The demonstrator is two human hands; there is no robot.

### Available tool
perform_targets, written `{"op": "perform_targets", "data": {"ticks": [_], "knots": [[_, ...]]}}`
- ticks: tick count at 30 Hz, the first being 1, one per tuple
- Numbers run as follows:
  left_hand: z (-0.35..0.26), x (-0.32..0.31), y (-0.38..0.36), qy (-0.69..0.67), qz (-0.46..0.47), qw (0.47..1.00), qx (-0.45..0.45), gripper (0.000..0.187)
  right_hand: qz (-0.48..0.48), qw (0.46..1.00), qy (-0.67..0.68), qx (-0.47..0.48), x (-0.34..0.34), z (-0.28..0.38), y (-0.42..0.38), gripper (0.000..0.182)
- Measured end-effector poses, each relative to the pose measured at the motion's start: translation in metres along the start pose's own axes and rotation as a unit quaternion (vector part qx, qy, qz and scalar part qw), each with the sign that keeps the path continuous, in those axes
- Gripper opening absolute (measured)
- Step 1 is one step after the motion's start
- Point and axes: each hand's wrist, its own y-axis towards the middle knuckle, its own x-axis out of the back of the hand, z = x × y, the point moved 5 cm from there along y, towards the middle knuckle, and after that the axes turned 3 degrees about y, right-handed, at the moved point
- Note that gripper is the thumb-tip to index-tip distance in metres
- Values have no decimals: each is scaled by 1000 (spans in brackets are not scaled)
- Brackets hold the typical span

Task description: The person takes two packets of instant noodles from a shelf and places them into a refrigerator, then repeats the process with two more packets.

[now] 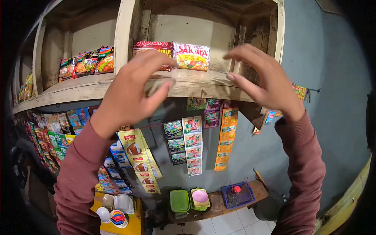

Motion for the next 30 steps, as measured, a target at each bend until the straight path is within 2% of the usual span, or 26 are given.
{"op": "perform_targets", "data": {"ticks": [2, 4, 5, 7, 8, 10, 11, 13, 15, 16, 18, 21, 25, 30], "knots": [[12, -9, 24, 64, -8, 998, -21, 34, -4, 1000, -22, 12, -13, -29, 13, 29], [39, -26, 48, 163, 80, 983, 34, 40, -9, 999, -44, 18, -30, -57, 28, 29], [50, -31, 58, 168, 85, 982, 34, 40, 2, 999, -54, 5, -41, -72, 36, 30], [76, -43, 72, 299, 146, 937, 106, 44, 8, 998, -58, -6, -59, -93, 51, 30], [82, -46, 77, 306, 150, 934, 105, 44, 25, 997, -66, -24, -69, -103, 57, 32], [102, -56, 77, 398, 272, 850, 211, 47, 38, 996, -70, -42, -86, -118, 67, 34], [104, -57, 76, 402, 274, 848, 209, 47, 40, 997, -54, -35, -95, -123, 71, 35], [108, -60, 68, 423, 325, 810, 242, 49, 40, 998, -38, -29, -101, -131, 79, 36], [103, -65, 57, 443, 311, 810, 226, 48, 130, 988, 11, -84, -115, -144, 83, 43], [100, -68, 52, 469, 274, 815, 205, 48, 130, 988, 12, -83, -117, -147, 81, 43], [95, -69, 46, 498, 210, 823, 174, 48, 188, 972, 44, -132, -127, -154, 76, 50], [91, -64, 44, 494, 170, 841, 142, 49, 217, 966, 57, -130, -132, -156, 72, 56], [90, -66, 46, 494, 172, 838, 153, 50, 207, 969, 60, -121, -136, -154, 72, 59], [92, -63, 43, 474, 126, 859, 144, 51, 201, 972, -5, -125, -130, -153, 74, 60]]}}
